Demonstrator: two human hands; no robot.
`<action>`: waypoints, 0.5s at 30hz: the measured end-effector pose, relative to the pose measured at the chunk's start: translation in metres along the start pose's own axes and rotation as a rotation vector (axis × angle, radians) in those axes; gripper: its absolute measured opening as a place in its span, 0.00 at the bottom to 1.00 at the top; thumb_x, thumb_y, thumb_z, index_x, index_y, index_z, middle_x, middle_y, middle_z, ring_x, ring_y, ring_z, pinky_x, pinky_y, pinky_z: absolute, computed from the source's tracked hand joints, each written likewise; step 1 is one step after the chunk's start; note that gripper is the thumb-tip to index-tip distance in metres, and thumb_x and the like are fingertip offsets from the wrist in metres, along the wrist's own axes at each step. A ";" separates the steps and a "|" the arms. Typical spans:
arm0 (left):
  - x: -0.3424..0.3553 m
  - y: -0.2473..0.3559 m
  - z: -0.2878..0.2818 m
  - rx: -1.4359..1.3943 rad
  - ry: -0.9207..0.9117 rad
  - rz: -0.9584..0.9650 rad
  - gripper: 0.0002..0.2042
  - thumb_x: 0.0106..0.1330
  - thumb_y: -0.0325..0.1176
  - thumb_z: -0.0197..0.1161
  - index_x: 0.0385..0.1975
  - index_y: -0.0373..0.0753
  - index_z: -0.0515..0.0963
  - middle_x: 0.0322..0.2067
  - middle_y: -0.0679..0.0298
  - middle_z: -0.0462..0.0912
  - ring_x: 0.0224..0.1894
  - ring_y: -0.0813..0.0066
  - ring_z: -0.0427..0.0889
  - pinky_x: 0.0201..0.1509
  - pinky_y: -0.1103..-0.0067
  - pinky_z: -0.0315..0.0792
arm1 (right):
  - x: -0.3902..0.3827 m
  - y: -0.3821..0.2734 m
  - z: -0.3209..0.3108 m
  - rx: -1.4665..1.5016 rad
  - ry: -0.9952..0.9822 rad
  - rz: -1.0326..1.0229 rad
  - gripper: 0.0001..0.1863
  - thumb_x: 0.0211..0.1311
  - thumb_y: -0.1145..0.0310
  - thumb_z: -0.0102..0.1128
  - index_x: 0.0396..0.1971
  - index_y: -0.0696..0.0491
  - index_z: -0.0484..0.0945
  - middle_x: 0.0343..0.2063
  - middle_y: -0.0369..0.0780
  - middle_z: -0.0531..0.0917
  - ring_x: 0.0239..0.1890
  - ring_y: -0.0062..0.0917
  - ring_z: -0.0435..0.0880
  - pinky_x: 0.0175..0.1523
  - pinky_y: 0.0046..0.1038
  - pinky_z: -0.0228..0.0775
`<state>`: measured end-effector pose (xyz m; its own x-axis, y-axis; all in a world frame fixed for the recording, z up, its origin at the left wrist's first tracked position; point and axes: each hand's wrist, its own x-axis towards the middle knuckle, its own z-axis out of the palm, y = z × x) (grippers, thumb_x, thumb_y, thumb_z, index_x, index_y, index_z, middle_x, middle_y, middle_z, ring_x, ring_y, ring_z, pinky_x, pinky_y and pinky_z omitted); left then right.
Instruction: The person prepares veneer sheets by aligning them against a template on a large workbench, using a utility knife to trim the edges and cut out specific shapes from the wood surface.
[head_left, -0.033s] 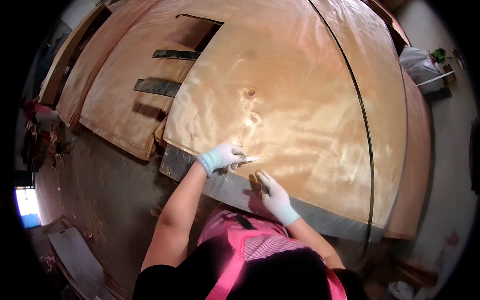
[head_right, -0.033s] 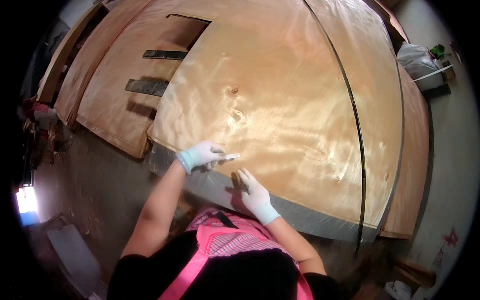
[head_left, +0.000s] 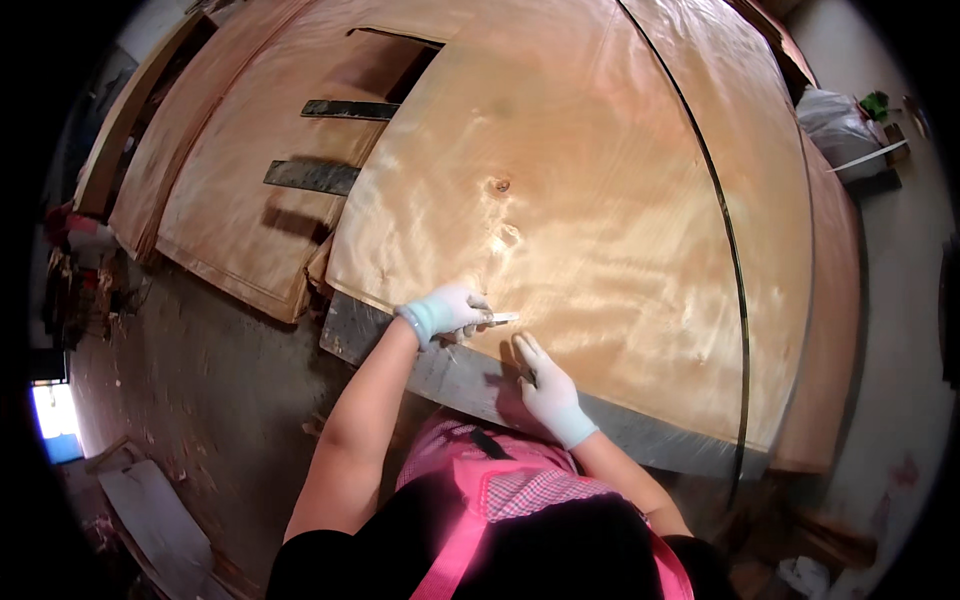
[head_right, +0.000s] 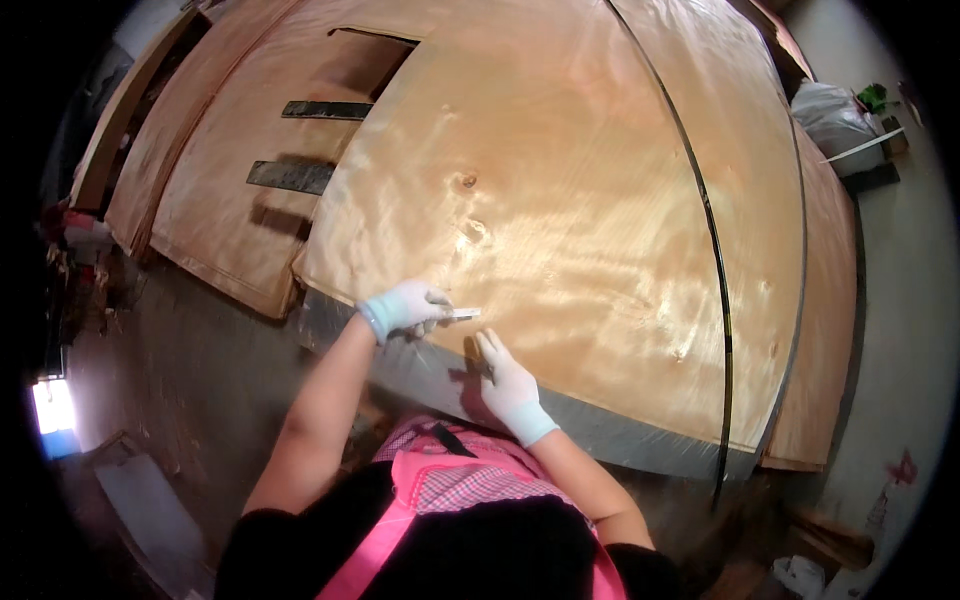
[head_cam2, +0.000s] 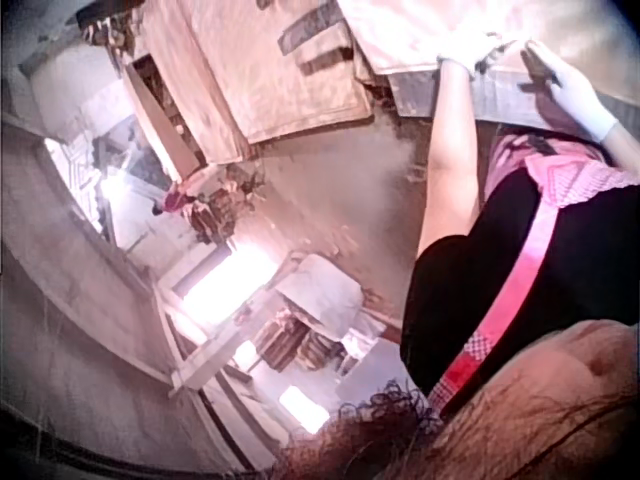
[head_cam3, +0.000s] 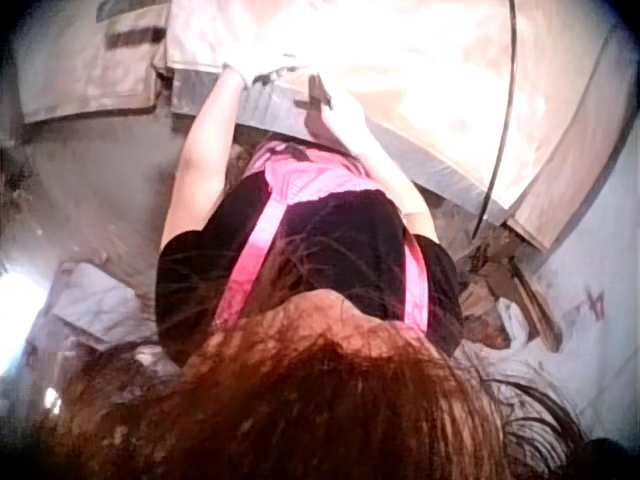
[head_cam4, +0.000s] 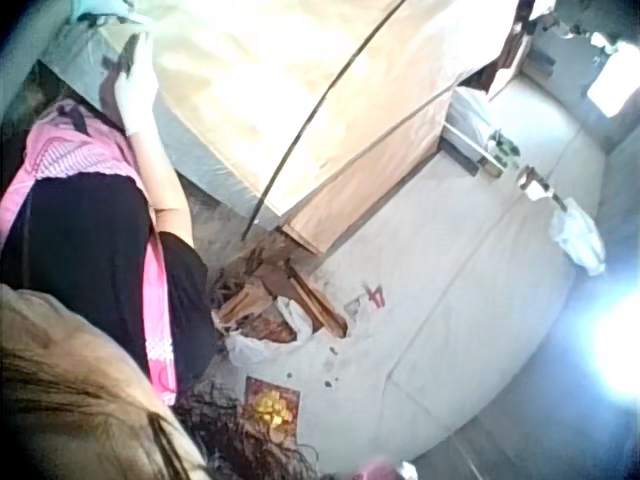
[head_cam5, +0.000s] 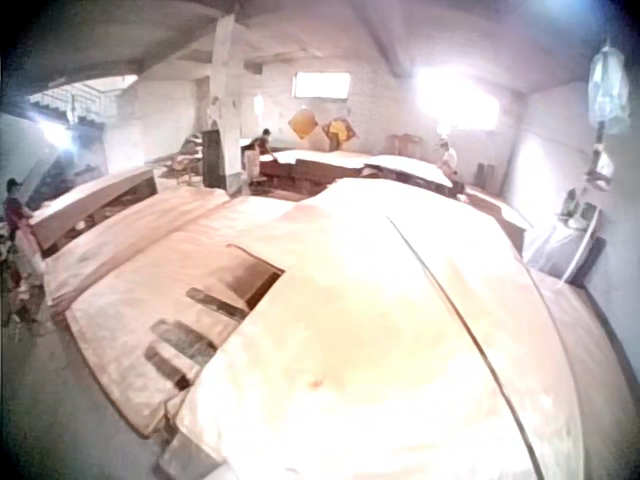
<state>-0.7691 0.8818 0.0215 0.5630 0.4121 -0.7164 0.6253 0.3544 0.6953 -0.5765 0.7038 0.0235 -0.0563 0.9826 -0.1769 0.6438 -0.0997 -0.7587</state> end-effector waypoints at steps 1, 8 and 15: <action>0.005 -0.003 -0.006 0.000 -0.013 -0.003 0.11 0.69 0.37 0.63 0.39 0.36 0.84 0.19 0.66 0.78 0.16 0.80 0.75 0.21 0.81 0.70 | 0.011 -0.012 0.002 -0.056 -0.011 0.048 0.34 0.59 0.77 0.50 0.68 0.51 0.63 0.67 0.47 0.67 0.56 0.44 0.79 0.58 0.36 0.74; 0.014 0.003 -0.017 0.271 0.038 -0.091 0.15 0.65 0.43 0.64 0.37 0.37 0.85 0.22 0.61 0.83 0.18 0.73 0.80 0.24 0.75 0.75 | 0.061 -0.028 0.036 -0.435 -0.162 0.164 0.41 0.54 0.77 0.52 0.72 0.56 0.54 0.72 0.47 0.59 0.41 0.41 0.86 0.44 0.40 0.78; 0.012 -0.002 -0.023 0.351 0.150 -0.199 0.16 0.62 0.45 0.64 0.29 0.36 0.86 0.23 0.54 0.86 0.21 0.67 0.85 0.31 0.73 0.79 | 0.057 -0.032 0.042 -0.403 -0.187 0.196 0.41 0.54 0.74 0.53 0.72 0.56 0.53 0.74 0.50 0.54 0.39 0.43 0.87 0.42 0.41 0.79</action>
<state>-0.7765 0.9048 0.0128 0.3442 0.4915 -0.8000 0.8742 0.1432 0.4641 -0.6324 0.7567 0.0120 -0.0166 0.9026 -0.4302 0.8984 -0.1754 -0.4026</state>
